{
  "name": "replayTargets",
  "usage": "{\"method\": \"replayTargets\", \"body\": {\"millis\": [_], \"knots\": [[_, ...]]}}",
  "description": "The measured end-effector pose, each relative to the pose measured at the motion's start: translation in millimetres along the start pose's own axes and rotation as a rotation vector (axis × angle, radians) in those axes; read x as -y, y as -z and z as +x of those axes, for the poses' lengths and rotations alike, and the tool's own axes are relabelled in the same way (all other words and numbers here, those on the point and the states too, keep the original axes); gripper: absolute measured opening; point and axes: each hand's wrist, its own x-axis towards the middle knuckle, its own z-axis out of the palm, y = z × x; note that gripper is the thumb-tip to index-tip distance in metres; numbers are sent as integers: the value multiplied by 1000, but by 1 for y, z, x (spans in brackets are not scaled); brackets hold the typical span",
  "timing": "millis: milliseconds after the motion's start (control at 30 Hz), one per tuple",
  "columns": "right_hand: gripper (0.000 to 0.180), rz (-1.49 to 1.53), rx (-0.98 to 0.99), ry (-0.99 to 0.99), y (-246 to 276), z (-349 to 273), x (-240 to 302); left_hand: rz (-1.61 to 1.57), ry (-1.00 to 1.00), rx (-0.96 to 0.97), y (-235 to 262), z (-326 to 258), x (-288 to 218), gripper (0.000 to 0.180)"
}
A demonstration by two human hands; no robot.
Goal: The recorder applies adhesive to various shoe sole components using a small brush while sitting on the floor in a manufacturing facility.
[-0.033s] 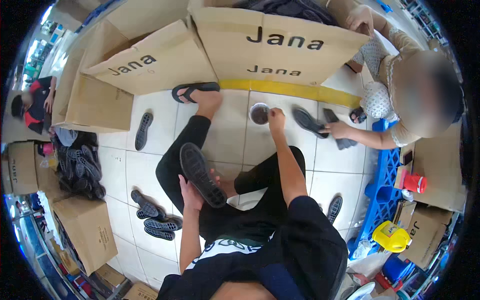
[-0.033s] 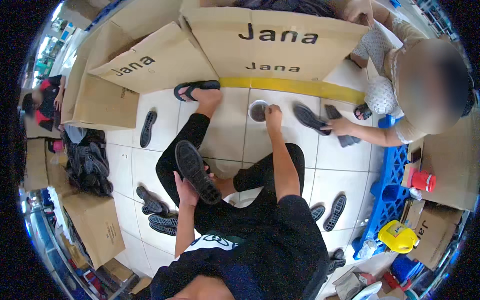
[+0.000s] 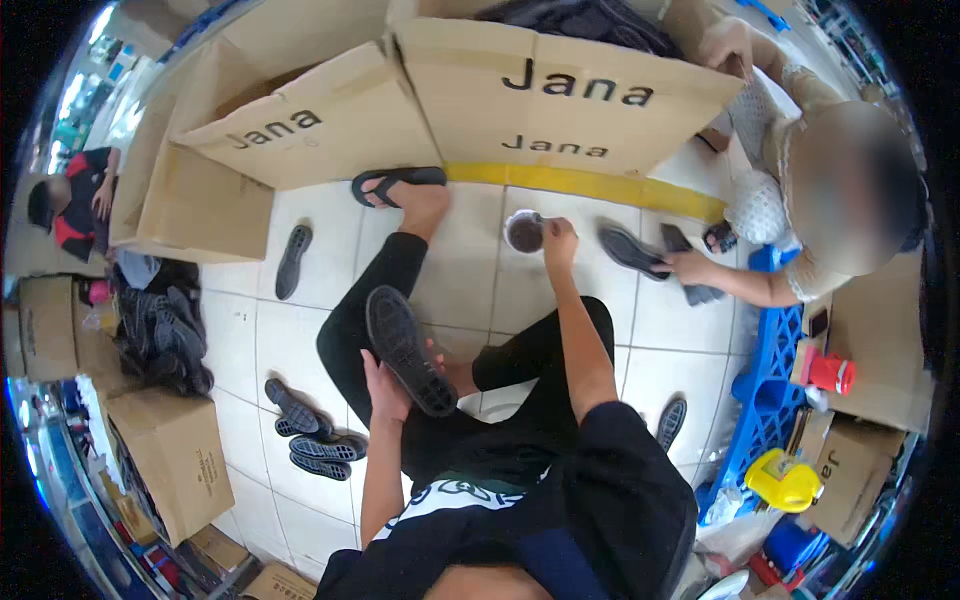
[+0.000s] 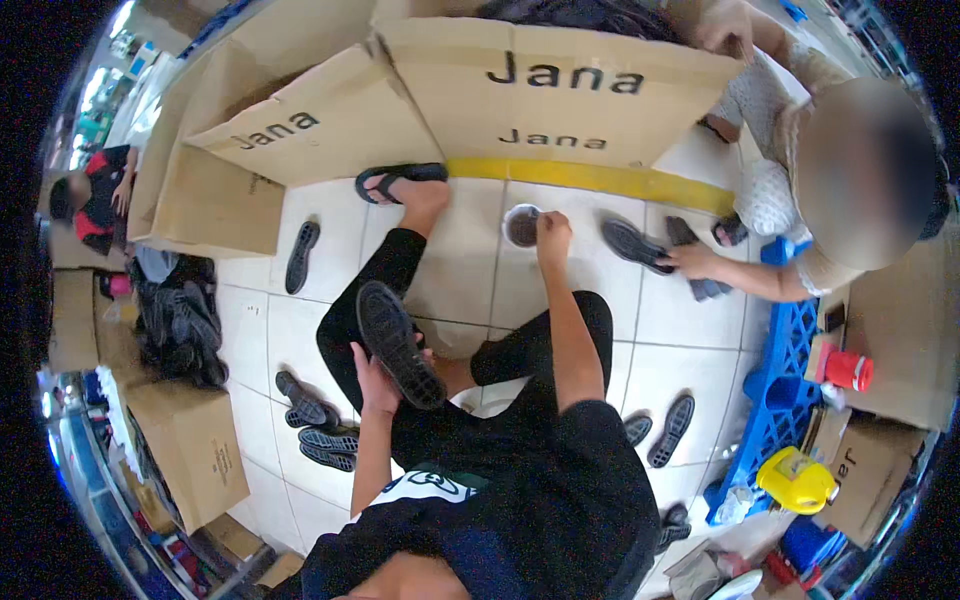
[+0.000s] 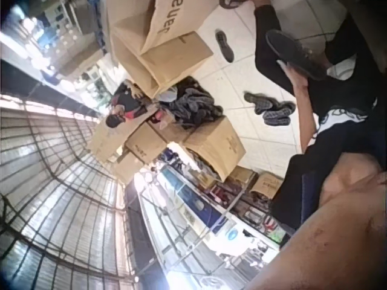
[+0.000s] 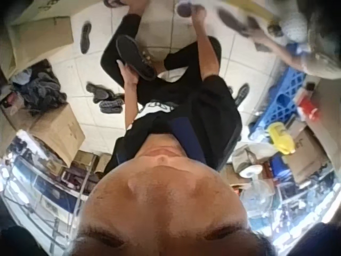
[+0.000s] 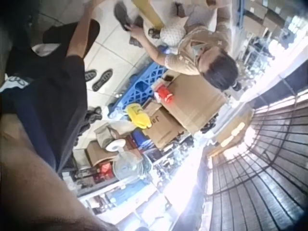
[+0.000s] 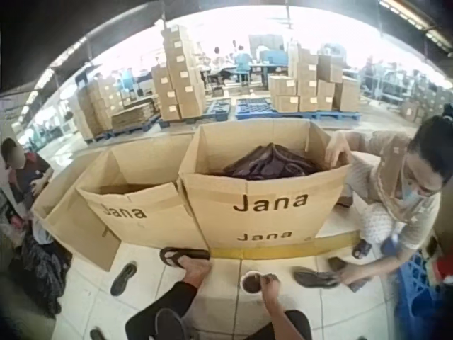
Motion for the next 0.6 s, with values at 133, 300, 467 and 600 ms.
{"method": "replayTargets", "body": {"millis": [133, 300, 467, 600], "knots": [[23, 1032, 397, -683, 39, -38, 108, 158, -89, 9, 20, -3, 9, 85], [17, 1091, 780, -814, 118, -89, 250, 139, -47, 111, -27, -5, 17, 78], [17, 1164, 700, -613, 138, -105, 295, 182, -59, 323, -63, -29, 16, 70], [18, 1224, 598, -593, 146, -107, 301, 261, -61, 277, -82, -43, 25, 66]]}}
